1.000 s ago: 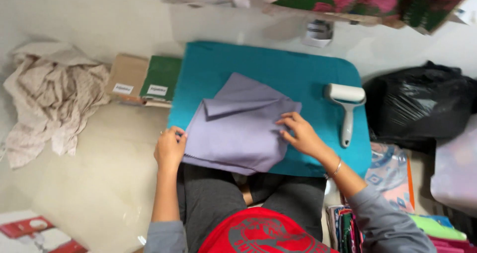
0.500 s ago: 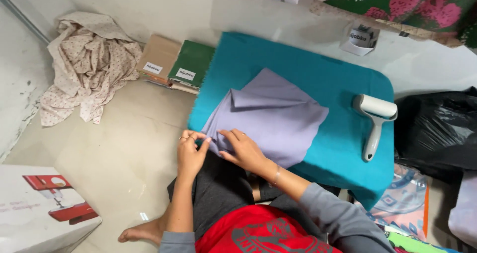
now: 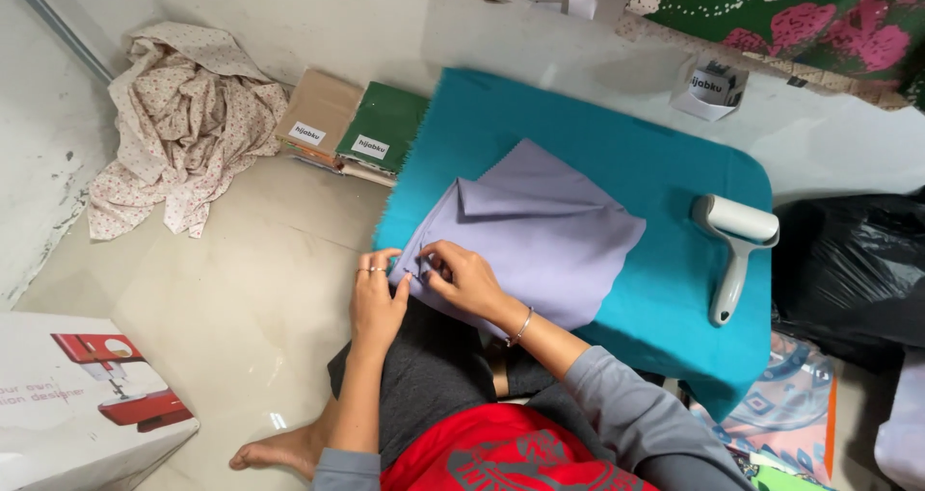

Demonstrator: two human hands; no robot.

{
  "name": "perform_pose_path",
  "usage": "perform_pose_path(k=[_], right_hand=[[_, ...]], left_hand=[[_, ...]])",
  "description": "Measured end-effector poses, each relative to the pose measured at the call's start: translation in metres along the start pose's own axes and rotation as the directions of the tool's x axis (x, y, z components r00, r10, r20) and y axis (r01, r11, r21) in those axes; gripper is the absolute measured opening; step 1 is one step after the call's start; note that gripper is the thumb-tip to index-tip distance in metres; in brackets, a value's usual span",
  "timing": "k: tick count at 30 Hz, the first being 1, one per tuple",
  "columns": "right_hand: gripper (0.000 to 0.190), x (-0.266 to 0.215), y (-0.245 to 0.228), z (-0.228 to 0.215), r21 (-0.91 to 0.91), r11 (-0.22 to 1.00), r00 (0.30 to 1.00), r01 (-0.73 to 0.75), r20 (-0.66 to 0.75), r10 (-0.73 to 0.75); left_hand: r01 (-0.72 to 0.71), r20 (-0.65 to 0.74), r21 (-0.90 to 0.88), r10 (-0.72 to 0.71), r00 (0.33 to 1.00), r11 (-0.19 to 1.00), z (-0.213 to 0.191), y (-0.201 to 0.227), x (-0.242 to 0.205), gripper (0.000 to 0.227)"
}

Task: Unfolding a piece of purple fabric, cleaning it with a lint roller, and folding it neatly.

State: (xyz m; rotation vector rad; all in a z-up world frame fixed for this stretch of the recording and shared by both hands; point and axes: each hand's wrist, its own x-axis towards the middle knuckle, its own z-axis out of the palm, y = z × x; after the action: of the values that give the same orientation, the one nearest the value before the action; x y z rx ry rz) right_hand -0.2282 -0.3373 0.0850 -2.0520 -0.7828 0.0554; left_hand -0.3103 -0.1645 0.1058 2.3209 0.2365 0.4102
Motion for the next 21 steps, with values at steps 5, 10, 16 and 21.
perform_pose_path(k=[5,10,16,21], right_hand=[[0.033,-0.001,-0.002,-0.004,0.05,0.998,0.998,-0.025,-0.055,0.027],[0.024,-0.004,-0.002,-0.004,0.082,0.996,0.996,0.043,-0.08,-0.037],[0.016,-0.009,-0.016,-0.008,0.177,0.983,0.992,0.043,-0.127,-0.021],[0.013,-0.016,-0.025,-0.013,0.286,0.958,0.941,-0.007,-0.321,0.103]], left_hand=[[-0.032,0.012,0.24,0.03,0.999,0.97,0.027,-0.02,0.004,0.02],[0.093,-0.06,0.256,-0.08,0.995,0.962,0.039,-0.021,0.007,0.019],[0.244,0.073,-0.076,-0.238,0.968,0.967,0.038,-0.016,0.01,0.019],[0.412,0.192,-0.32,-0.368,0.91,0.853,0.038,-0.007,0.011,0.01]])
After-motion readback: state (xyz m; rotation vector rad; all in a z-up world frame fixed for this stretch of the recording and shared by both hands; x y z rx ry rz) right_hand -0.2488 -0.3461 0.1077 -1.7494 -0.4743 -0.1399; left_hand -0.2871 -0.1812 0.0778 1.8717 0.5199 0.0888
